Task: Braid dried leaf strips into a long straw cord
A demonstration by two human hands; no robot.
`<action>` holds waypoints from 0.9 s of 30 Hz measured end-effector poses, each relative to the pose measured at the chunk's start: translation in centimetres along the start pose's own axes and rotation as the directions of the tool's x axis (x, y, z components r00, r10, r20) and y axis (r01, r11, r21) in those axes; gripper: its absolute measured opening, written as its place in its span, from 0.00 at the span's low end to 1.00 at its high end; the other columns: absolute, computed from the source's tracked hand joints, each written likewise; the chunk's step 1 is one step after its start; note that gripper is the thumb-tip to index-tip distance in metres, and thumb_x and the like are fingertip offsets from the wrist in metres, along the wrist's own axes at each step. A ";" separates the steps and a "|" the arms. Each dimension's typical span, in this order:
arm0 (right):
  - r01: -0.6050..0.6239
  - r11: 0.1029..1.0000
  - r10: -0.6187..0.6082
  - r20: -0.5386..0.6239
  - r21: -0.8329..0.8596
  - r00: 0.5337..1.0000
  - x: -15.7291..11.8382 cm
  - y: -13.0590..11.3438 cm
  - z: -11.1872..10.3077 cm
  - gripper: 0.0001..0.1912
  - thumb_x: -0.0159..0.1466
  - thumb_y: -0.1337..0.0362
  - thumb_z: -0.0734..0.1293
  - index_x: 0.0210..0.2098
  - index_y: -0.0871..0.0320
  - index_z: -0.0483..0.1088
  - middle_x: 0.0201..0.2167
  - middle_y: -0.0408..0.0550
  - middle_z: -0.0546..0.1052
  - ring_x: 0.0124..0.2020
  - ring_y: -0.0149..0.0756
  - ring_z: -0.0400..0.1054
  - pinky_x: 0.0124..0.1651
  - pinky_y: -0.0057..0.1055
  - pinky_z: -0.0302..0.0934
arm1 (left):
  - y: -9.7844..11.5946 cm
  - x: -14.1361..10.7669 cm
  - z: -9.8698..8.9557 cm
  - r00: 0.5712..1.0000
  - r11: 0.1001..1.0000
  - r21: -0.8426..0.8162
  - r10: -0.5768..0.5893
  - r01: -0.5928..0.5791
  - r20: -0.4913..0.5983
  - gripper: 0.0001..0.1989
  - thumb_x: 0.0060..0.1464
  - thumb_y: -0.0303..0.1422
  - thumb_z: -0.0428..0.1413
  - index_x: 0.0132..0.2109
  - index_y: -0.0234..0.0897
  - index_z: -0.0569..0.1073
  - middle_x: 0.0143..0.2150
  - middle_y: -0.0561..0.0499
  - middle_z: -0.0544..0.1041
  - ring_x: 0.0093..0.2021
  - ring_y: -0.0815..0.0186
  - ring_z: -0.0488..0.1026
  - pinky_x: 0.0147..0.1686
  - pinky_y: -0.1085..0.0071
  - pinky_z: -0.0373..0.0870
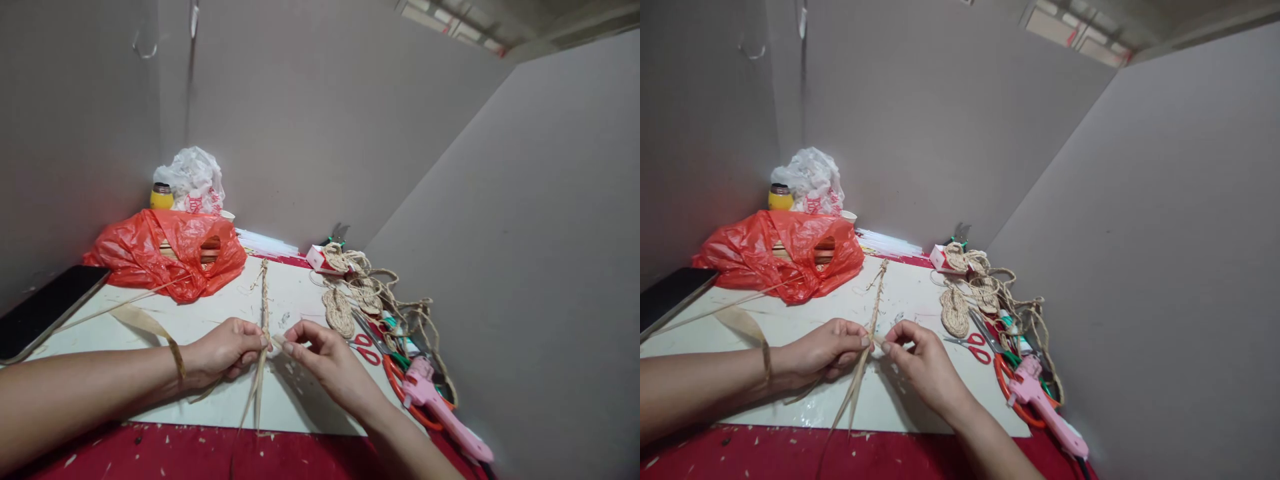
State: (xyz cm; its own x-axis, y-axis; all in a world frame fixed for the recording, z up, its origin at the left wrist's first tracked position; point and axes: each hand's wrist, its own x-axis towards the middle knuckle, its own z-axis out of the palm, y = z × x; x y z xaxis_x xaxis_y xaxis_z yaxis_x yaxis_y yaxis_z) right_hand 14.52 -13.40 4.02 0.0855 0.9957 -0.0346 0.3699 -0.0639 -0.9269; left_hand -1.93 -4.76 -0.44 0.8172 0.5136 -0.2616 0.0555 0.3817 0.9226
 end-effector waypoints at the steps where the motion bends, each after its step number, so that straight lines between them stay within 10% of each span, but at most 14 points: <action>1: 0.008 1.000 -0.007 -0.028 0.015 1.000 0.1 0.2 0.2 0.11 0.56 0.58 0.68 0.27 0.60 0.68 0.24 0.41 0.69 0.27 0.30 0.61 0.31 0.25 0.55 | 0.0 0.0 0.0 1.000 1.000 -0.006 -0.005 0.005 0.005 0.14 0.48 0.41 0.57 0.26 0.36 0.64 0.13 0.63 0.54 0.12 0.77 0.43 0.12 0.75 0.38; 13: -0.078 0.993 0.093 -0.177 0.089 0.980 -0.4 1.4 -0.2 0.14 0.54 0.54 0.69 0.26 0.60 0.69 0.20 0.40 0.65 0.23 0.29 0.55 0.27 0.25 0.51 | 0.7 -0.1 0.5 0.996 0.997 0.036 -0.065 0.067 -0.055 0.11 0.49 0.39 0.56 0.28 0.36 0.67 0.13 0.61 0.58 0.12 0.77 0.46 0.14 0.74 0.38; 23: -0.138 0.899 0.202 -0.113 0.417 0.973 -0.8 1.5 1.0 0.15 0.50 0.58 0.74 0.27 0.60 0.67 0.16 0.35 0.65 0.16 0.21 0.53 0.19 0.19 0.48 | 0.6 0.2 0.5 0.995 0.997 0.045 -0.066 0.069 -0.079 0.12 0.49 0.39 0.57 0.28 0.35 0.68 0.13 0.61 0.60 0.12 0.78 0.47 0.14 0.75 0.39; 27: -0.241 0.801 0.272 0.026 0.547 0.962 -0.8 2.0 2.8 0.17 0.54 0.54 0.71 0.28 0.59 0.63 0.16 0.39 0.70 0.13 0.23 0.58 0.14 0.18 0.49 | 0.1 0.4 0.5 0.998 0.999 0.022 0.027 -0.026 -0.056 0.11 0.49 0.37 0.57 0.27 0.32 0.69 0.16 0.56 0.67 0.17 0.76 0.58 0.21 0.77 0.53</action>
State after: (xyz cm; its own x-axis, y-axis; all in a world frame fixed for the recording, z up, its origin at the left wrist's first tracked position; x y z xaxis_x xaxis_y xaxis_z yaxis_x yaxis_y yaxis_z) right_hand 12.62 -14.15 1.20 0.1592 0.9421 -0.2953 -0.2307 -0.2553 -0.9389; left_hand -1.34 -4.93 -0.27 0.7850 0.5660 -0.2518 0.0469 0.3510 0.9352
